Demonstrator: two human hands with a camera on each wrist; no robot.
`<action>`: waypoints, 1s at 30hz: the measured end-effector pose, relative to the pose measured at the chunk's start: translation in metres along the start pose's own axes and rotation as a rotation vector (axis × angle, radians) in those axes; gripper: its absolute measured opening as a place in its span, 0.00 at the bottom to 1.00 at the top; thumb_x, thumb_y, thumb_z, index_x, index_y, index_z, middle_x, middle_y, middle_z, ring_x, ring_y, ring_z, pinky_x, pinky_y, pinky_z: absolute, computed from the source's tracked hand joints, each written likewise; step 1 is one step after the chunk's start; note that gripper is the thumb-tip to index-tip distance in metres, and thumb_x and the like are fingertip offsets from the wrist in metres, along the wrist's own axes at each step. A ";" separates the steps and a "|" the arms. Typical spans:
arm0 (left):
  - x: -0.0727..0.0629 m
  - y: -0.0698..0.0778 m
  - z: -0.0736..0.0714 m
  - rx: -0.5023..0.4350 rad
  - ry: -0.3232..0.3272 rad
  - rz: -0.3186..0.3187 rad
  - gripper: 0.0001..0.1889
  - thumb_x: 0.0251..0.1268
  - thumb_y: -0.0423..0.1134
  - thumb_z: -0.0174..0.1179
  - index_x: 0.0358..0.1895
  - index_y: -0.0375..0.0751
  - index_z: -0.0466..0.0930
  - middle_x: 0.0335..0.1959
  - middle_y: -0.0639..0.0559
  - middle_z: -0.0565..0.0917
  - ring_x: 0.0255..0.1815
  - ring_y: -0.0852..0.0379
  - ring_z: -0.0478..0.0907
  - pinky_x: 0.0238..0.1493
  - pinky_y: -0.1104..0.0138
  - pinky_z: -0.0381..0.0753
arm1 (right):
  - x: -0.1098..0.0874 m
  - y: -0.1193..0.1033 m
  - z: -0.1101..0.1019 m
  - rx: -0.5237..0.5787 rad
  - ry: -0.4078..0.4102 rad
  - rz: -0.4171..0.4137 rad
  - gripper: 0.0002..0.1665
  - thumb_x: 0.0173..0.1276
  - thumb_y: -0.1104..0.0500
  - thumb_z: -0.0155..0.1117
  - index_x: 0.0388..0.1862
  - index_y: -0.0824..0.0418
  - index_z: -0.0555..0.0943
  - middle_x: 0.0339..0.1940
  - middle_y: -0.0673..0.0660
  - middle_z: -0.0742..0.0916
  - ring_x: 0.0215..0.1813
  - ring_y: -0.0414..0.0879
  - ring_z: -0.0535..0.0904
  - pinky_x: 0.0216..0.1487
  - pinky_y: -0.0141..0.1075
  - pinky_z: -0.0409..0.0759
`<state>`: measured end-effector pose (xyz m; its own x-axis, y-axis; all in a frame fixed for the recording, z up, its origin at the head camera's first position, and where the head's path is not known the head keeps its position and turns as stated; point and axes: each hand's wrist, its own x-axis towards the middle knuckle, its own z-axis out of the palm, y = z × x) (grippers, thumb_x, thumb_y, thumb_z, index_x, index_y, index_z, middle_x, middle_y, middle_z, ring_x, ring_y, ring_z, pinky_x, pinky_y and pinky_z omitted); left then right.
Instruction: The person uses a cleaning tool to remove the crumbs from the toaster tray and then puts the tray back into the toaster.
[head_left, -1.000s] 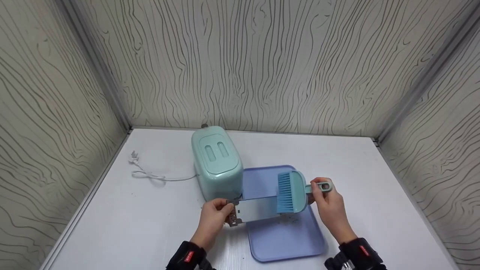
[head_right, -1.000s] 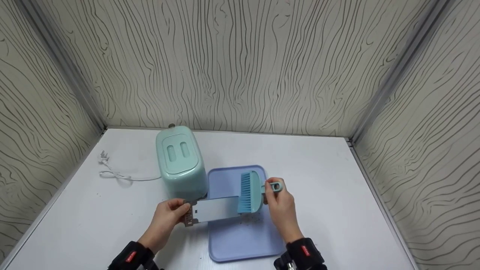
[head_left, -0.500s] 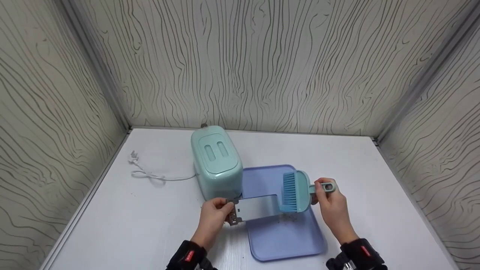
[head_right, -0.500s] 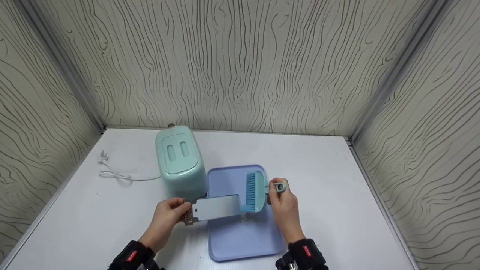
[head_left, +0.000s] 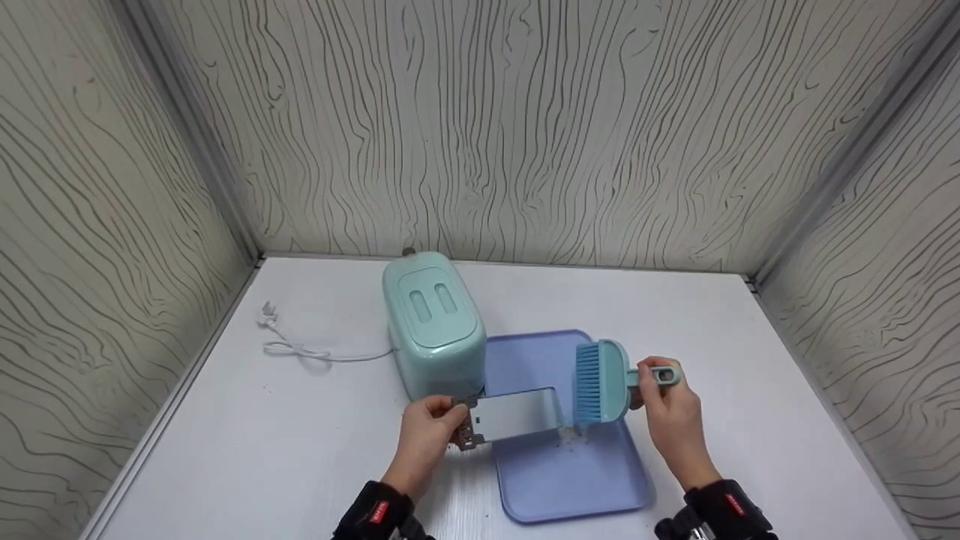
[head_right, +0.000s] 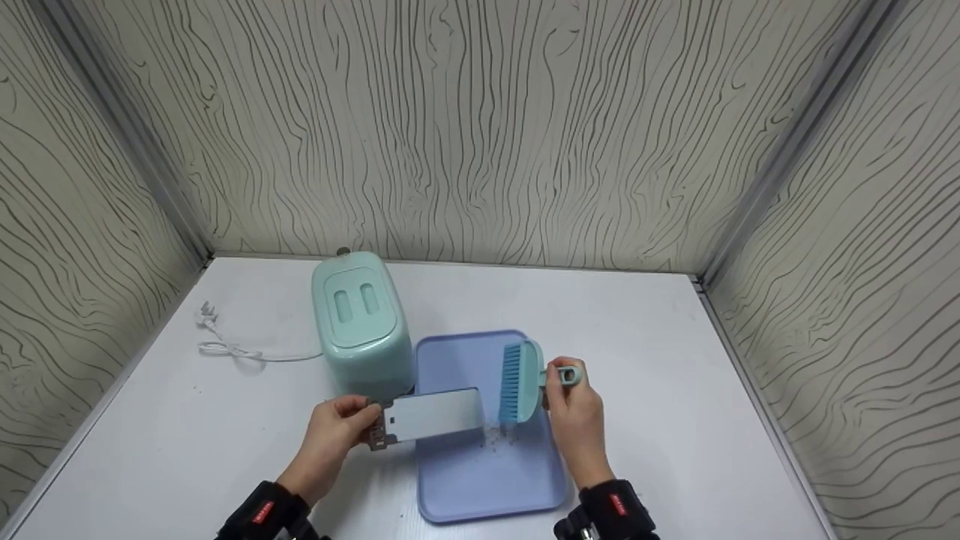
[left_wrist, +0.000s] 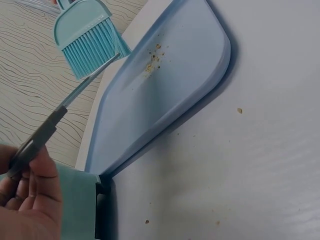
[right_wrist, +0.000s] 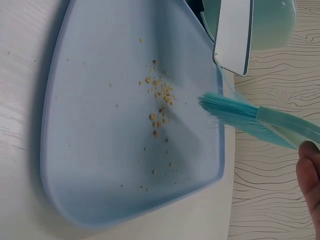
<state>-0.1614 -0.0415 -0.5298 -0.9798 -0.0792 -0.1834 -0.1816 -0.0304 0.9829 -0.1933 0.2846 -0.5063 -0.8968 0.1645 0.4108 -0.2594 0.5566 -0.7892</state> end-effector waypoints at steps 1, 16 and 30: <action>0.000 0.000 0.000 0.000 0.001 0.003 0.09 0.69 0.32 0.63 0.43 0.26 0.81 0.32 0.48 0.83 0.30 0.58 0.79 0.33 0.66 0.83 | 0.000 0.000 0.000 0.000 0.009 0.001 0.11 0.81 0.60 0.54 0.51 0.67 0.77 0.26 0.55 0.83 0.27 0.40 0.78 0.30 0.26 0.75; 0.001 -0.003 0.004 0.024 0.027 0.000 0.09 0.67 0.31 0.62 0.43 0.26 0.82 0.32 0.49 0.83 0.30 0.58 0.79 0.33 0.66 0.83 | 0.001 -0.022 0.003 0.151 -0.004 0.046 0.15 0.82 0.58 0.52 0.57 0.67 0.73 0.38 0.61 0.87 0.34 0.37 0.85 0.38 0.24 0.82; 0.000 0.000 0.008 -0.002 0.008 -0.008 0.09 0.68 0.32 0.63 0.43 0.27 0.82 0.32 0.49 0.83 0.30 0.58 0.79 0.33 0.66 0.83 | -0.010 -0.068 0.022 0.454 -0.219 0.057 0.15 0.84 0.59 0.49 0.57 0.71 0.70 0.41 0.66 0.84 0.39 0.48 0.87 0.41 0.36 0.86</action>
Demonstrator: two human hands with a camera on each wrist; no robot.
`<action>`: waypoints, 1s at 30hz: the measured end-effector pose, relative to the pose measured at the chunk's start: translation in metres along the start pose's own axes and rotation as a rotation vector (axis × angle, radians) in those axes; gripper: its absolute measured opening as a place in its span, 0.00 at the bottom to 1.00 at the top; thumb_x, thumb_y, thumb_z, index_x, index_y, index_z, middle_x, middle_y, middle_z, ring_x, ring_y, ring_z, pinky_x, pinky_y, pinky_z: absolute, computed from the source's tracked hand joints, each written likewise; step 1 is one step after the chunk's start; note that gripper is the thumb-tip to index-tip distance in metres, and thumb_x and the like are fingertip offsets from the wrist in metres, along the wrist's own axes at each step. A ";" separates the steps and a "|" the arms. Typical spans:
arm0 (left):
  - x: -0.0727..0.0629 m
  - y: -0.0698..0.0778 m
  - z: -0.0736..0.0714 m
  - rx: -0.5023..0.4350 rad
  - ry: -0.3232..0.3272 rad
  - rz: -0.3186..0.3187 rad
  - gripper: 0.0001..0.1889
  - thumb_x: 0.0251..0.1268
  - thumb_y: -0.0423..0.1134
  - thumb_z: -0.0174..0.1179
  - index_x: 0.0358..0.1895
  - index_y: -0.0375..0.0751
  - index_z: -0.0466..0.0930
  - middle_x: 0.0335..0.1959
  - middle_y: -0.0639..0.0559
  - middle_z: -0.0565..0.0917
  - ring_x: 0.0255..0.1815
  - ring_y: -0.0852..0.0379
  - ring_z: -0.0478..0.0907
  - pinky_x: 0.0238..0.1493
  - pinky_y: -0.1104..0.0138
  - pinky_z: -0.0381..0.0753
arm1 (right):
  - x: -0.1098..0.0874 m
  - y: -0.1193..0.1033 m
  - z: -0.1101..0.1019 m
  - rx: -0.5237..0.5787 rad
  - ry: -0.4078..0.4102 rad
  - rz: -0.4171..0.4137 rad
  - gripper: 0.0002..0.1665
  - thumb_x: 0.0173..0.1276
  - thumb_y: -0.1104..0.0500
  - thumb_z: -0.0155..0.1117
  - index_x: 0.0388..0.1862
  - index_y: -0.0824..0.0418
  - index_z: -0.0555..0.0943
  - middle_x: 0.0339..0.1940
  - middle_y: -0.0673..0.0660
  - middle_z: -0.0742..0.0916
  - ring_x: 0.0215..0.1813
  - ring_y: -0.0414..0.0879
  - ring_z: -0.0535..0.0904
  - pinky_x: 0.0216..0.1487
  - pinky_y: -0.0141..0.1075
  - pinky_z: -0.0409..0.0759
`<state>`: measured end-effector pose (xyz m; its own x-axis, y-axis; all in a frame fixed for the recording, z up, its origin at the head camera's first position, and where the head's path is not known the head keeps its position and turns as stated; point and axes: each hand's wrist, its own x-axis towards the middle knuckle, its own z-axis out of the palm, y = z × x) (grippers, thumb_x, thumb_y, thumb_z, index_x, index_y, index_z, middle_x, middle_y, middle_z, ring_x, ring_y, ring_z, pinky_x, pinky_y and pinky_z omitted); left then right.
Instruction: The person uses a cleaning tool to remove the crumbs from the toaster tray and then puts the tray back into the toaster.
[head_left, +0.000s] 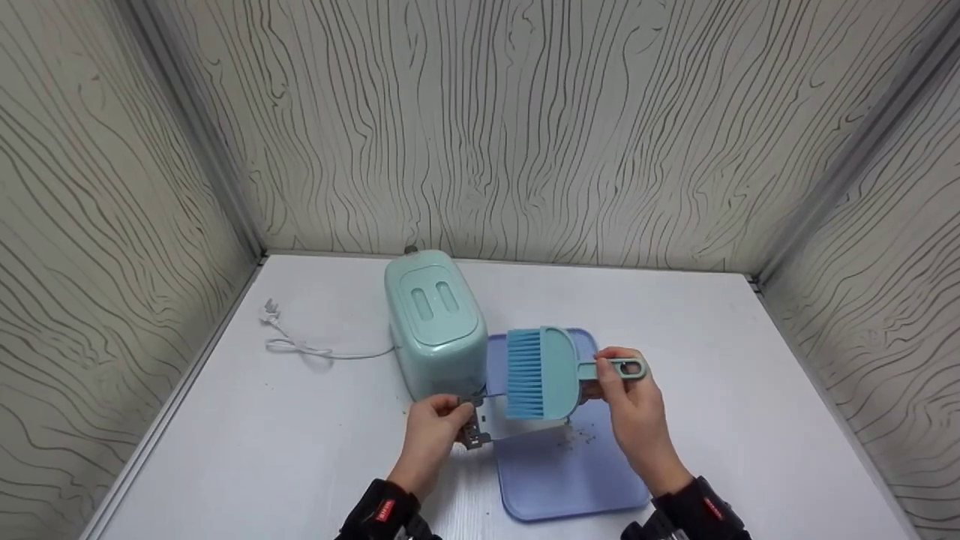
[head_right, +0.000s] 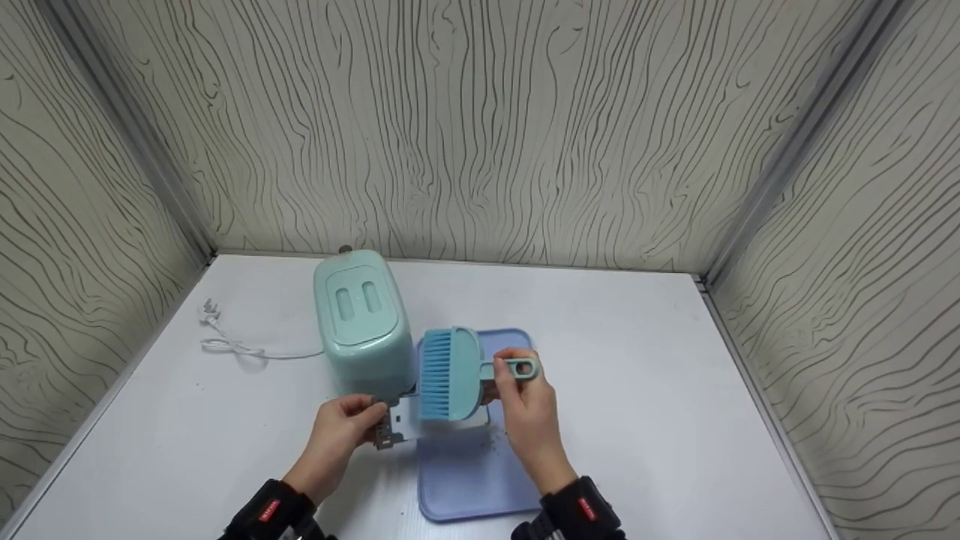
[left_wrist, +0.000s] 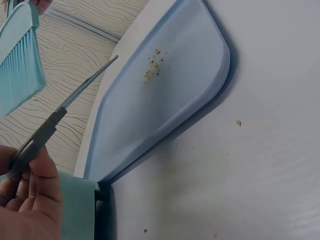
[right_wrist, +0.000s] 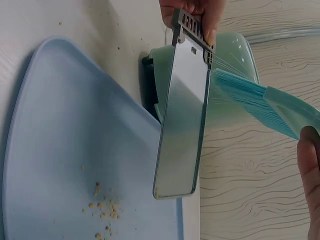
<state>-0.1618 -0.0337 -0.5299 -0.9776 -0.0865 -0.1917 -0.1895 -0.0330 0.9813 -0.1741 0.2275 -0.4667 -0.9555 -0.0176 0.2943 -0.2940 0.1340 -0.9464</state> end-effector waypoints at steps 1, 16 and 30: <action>0.000 0.000 0.000 0.000 -0.003 -0.003 0.09 0.69 0.33 0.62 0.43 0.27 0.82 0.32 0.48 0.83 0.30 0.58 0.79 0.33 0.66 0.83 | -0.001 -0.001 0.002 0.006 -0.018 -0.008 0.15 0.84 0.59 0.49 0.57 0.71 0.70 0.41 0.67 0.84 0.39 0.48 0.87 0.41 0.36 0.86; 0.001 0.000 0.004 0.029 0.007 0.004 0.08 0.69 0.34 0.63 0.39 0.30 0.84 0.29 0.51 0.81 0.29 0.59 0.77 0.32 0.66 0.81 | -0.011 -0.002 0.021 0.070 -0.152 0.091 0.13 0.83 0.60 0.51 0.56 0.69 0.70 0.41 0.65 0.83 0.38 0.49 0.87 0.43 0.38 0.87; -0.002 0.003 0.001 -0.011 -0.003 -0.012 0.08 0.70 0.33 0.62 0.41 0.29 0.83 0.31 0.49 0.81 0.30 0.57 0.78 0.33 0.66 0.82 | -0.009 0.012 0.016 -0.042 -0.123 0.125 0.12 0.81 0.57 0.55 0.55 0.65 0.74 0.41 0.60 0.84 0.39 0.47 0.85 0.44 0.35 0.85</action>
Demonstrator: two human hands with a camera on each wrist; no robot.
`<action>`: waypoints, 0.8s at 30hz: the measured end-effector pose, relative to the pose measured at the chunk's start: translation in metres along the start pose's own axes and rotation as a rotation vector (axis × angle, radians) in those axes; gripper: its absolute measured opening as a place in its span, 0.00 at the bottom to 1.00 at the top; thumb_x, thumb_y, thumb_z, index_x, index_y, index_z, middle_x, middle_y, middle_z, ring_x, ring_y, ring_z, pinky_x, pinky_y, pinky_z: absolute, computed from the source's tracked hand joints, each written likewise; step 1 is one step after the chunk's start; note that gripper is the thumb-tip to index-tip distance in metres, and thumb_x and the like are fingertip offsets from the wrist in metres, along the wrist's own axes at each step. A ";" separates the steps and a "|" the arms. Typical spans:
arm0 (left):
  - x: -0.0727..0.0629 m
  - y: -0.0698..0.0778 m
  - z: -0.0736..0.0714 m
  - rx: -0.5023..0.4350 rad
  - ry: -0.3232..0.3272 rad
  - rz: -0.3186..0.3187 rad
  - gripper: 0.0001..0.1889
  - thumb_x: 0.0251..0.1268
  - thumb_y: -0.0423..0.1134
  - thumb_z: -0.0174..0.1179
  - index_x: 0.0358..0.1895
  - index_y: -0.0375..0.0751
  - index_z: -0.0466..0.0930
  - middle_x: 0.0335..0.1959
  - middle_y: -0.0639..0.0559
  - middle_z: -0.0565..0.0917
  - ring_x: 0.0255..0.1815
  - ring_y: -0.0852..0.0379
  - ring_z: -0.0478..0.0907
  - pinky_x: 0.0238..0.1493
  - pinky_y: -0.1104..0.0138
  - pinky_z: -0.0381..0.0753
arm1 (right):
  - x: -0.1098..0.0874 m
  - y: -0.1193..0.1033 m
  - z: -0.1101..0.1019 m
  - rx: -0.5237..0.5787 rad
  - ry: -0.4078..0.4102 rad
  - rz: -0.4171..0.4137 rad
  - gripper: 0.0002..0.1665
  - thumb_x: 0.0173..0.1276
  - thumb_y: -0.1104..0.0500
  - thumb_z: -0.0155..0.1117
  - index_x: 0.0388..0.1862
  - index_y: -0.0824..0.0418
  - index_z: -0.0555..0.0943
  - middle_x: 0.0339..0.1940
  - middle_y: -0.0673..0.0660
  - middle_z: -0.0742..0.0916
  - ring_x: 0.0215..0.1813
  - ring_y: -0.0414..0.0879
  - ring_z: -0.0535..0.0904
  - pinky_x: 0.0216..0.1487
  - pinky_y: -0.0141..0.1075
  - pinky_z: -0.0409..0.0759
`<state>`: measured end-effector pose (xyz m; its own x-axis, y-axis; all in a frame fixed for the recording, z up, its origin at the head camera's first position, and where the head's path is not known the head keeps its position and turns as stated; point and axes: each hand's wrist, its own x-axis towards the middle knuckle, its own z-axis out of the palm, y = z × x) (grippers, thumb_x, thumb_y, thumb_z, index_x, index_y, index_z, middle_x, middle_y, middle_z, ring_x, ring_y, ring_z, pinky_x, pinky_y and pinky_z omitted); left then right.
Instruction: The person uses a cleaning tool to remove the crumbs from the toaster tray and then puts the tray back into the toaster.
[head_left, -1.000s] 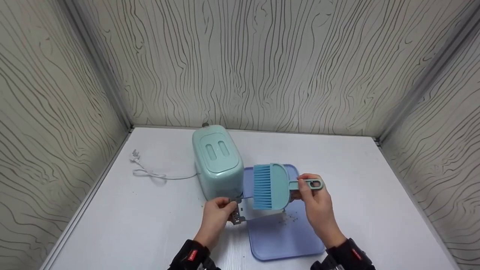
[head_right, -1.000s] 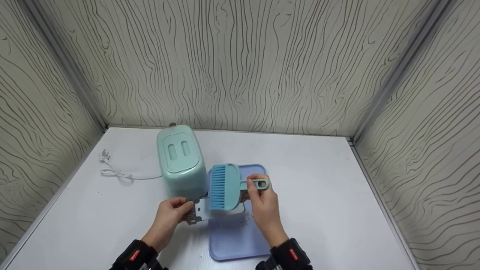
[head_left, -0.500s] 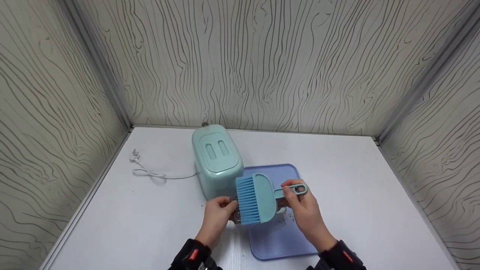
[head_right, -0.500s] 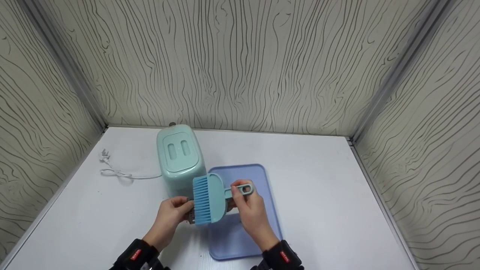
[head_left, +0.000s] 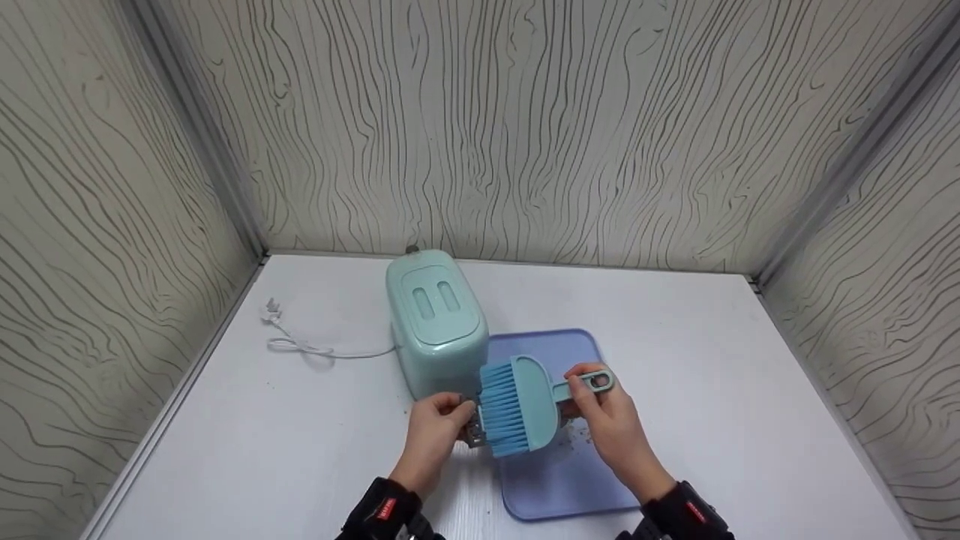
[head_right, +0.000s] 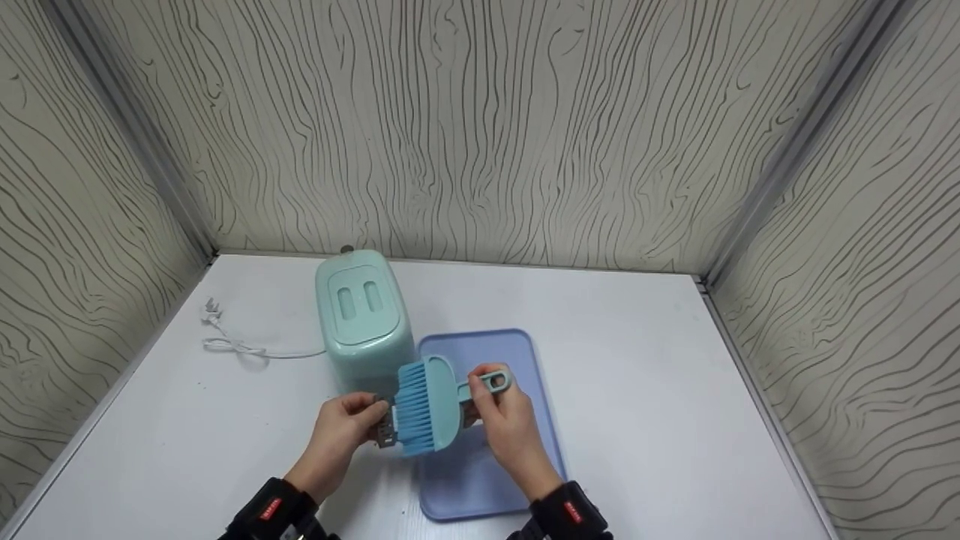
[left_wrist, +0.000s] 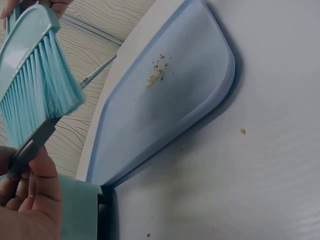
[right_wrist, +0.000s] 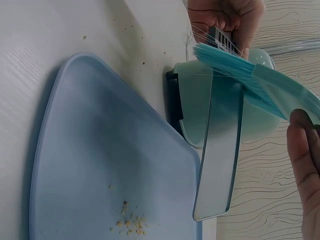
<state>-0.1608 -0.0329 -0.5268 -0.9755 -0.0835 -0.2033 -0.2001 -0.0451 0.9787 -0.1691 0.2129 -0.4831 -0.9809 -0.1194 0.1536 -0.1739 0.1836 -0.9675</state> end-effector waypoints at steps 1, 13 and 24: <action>0.000 0.000 0.000 0.002 -0.002 0.005 0.08 0.70 0.33 0.62 0.42 0.28 0.83 0.31 0.49 0.81 0.30 0.58 0.78 0.33 0.66 0.82 | 0.000 0.001 -0.001 -0.005 0.001 -0.007 0.12 0.81 0.58 0.55 0.55 0.65 0.74 0.41 0.60 0.84 0.39 0.46 0.85 0.44 0.35 0.85; -0.003 0.001 -0.001 0.014 -0.006 0.006 0.06 0.72 0.33 0.60 0.41 0.31 0.82 0.33 0.48 0.81 0.32 0.56 0.78 0.35 0.64 0.82 | 0.000 0.011 -0.022 -0.056 0.056 0.038 0.14 0.82 0.55 0.54 0.55 0.65 0.74 0.40 0.60 0.85 0.37 0.47 0.86 0.42 0.35 0.85; -0.002 0.001 -0.005 0.013 -0.019 0.026 0.06 0.71 0.31 0.60 0.42 0.29 0.82 0.32 0.49 0.82 0.31 0.58 0.78 0.35 0.65 0.82 | 0.001 0.022 -0.042 -0.125 0.125 0.072 0.15 0.82 0.54 0.54 0.56 0.64 0.73 0.39 0.60 0.85 0.35 0.44 0.84 0.40 0.34 0.84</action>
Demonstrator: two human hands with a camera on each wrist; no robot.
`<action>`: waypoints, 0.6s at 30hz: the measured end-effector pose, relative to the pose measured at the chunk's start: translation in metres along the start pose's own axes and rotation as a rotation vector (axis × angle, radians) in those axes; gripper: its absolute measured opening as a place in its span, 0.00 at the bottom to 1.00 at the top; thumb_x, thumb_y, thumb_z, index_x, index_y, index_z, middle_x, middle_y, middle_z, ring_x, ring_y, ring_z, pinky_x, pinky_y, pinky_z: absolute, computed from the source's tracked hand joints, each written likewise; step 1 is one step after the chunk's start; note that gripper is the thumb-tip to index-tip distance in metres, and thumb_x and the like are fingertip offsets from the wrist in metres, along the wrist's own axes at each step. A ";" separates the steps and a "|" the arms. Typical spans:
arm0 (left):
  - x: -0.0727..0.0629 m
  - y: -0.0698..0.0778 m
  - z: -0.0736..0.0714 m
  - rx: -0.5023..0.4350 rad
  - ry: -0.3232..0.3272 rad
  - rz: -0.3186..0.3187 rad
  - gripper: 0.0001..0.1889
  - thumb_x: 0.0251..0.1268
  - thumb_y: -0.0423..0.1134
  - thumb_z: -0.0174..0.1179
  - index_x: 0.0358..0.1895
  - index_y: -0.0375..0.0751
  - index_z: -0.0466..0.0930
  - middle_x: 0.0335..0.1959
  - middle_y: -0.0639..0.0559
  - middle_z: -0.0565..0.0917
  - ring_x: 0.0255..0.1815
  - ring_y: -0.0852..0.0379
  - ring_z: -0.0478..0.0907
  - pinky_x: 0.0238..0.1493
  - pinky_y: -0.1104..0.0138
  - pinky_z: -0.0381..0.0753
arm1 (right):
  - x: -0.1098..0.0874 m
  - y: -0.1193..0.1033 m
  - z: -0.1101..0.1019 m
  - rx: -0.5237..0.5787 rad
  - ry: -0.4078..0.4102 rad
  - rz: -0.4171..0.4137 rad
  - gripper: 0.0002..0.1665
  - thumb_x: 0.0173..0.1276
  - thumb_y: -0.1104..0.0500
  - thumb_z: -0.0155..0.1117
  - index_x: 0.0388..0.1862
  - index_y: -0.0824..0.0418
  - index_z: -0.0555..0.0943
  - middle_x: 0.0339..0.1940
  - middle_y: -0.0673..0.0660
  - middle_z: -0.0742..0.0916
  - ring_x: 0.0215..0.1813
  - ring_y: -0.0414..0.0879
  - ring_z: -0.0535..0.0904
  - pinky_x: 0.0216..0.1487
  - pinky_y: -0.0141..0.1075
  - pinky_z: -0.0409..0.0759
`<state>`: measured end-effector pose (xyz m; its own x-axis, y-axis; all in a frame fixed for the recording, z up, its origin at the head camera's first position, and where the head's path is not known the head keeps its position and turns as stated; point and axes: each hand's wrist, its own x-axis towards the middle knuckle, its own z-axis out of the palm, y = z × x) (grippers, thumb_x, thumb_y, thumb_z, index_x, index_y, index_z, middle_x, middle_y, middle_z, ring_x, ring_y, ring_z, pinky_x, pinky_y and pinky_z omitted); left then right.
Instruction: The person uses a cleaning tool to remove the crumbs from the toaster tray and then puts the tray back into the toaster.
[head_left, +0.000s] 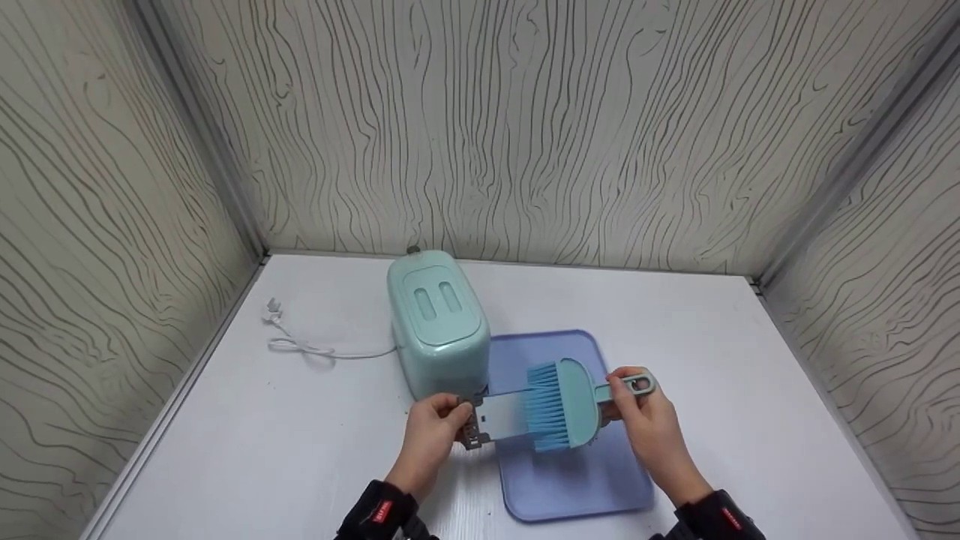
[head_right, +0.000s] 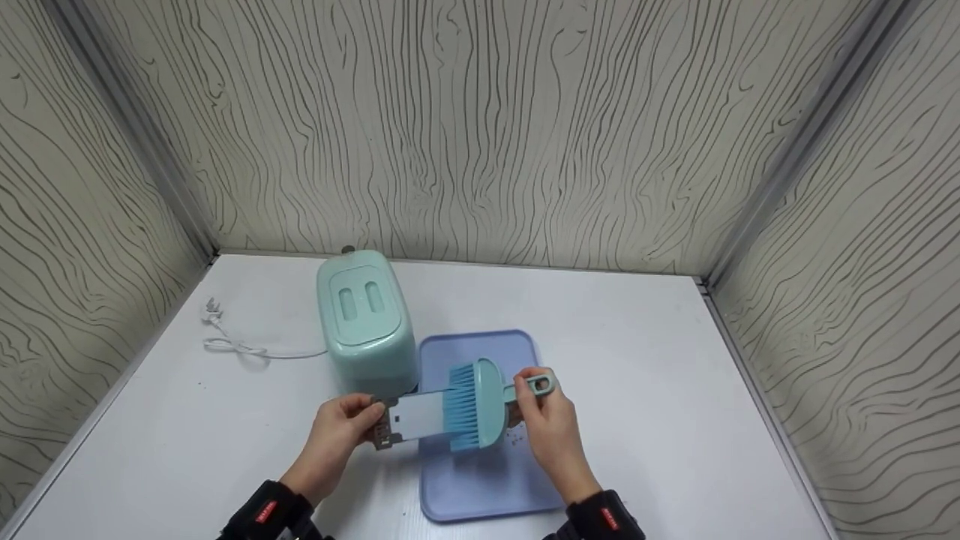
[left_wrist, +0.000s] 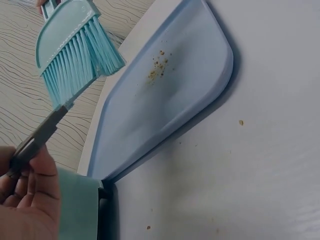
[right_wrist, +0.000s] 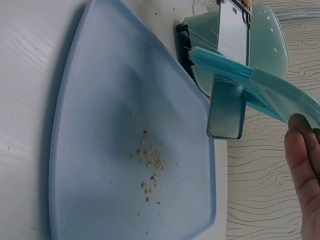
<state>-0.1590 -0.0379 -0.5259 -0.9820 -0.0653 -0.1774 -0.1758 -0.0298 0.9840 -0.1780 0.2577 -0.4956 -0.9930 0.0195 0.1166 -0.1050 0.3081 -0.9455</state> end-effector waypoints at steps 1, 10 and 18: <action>0.000 0.000 0.000 0.005 0.001 0.000 0.06 0.71 0.31 0.60 0.42 0.29 0.82 0.32 0.49 0.82 0.31 0.58 0.78 0.35 0.65 0.82 | 0.000 0.001 -0.002 -0.009 0.006 0.002 0.15 0.82 0.54 0.54 0.56 0.64 0.73 0.40 0.60 0.85 0.35 0.44 0.84 0.41 0.34 0.84; 0.000 -0.002 -0.002 0.017 0.010 0.005 0.06 0.72 0.31 0.60 0.41 0.30 0.82 0.32 0.50 0.82 0.31 0.58 0.78 0.34 0.65 0.81 | -0.001 0.012 -0.017 -0.141 0.080 -0.061 0.14 0.82 0.55 0.54 0.56 0.64 0.75 0.43 0.59 0.87 0.37 0.38 0.84 0.41 0.29 0.83; 0.002 -0.004 -0.003 0.028 0.015 -0.001 0.07 0.73 0.32 0.60 0.43 0.30 0.82 0.33 0.49 0.83 0.32 0.58 0.79 0.35 0.65 0.82 | -0.001 0.017 -0.021 -0.184 0.104 -0.085 0.14 0.82 0.55 0.53 0.55 0.64 0.76 0.42 0.58 0.88 0.37 0.37 0.85 0.40 0.29 0.83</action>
<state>-0.1598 -0.0412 -0.5307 -0.9807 -0.0803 -0.1783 -0.1786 -0.0023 0.9839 -0.1772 0.2828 -0.5060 -0.9690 0.0814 0.2331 -0.1667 0.4807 -0.8609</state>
